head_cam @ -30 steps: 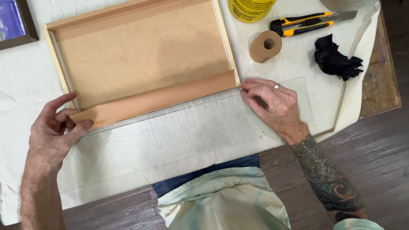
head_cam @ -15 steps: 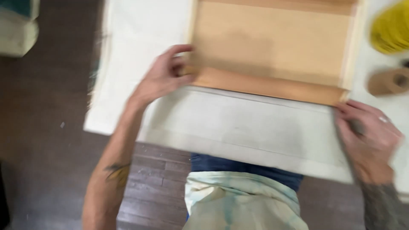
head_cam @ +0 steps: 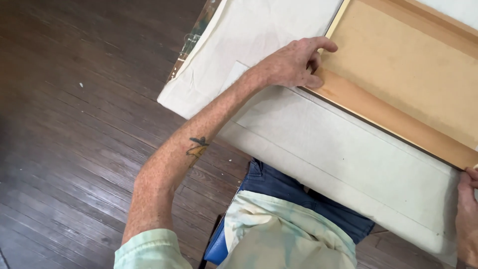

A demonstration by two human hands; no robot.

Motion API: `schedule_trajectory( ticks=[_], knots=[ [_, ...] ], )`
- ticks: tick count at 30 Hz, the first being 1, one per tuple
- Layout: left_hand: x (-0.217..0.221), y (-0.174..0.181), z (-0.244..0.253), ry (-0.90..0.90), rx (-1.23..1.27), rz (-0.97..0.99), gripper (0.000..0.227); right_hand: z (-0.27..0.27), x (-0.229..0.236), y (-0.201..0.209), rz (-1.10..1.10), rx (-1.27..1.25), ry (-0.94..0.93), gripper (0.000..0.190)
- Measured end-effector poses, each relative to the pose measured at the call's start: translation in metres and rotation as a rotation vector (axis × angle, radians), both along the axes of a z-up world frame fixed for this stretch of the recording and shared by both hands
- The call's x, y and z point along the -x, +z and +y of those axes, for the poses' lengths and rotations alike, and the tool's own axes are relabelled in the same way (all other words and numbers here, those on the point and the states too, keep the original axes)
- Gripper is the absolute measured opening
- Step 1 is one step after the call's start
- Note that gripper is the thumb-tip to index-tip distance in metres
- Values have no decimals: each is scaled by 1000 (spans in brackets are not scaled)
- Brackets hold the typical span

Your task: Finishing a wooden tray by applying adhesive lining and a liquid coating with a brush

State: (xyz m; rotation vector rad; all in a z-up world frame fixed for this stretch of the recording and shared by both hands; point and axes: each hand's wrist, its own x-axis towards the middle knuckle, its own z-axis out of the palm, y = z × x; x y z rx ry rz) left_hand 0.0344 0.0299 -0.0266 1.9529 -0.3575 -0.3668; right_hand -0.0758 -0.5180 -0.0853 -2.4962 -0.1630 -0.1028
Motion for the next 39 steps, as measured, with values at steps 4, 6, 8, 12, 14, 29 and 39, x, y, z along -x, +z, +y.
schedule_trajectory(
  ticks=[4, 6, 8, 12, 14, 29, 39],
  knots=[
    [1, 3, 0, 4, 4, -2, 70, 45, 12, 38, -39, 70, -88, 8],
    [3, 7, -1, 2, 2, -2, 69, 54, 17, 44, -48, 84, -144, 12],
    [5, 11, -1, 9, -4, -7, 65, 56, 21, 44, -145, 9, -69, 26],
    [7, 17, 0, -3, 1, 13, 66, 45, 13, 38, -252, 3, 86, 19],
    [9, 20, 0, 5, 14, 45, 64, 42, 12, 37, -280, 71, 116, 20],
    [10, 22, 1, 12, 11, 87, 64, 54, 12, 48, -311, 120, 128, 19],
    [14, 27, 0, 26, 32, 106, 68, 62, 13, 53, -381, 176, 125, 19]
  ],
)
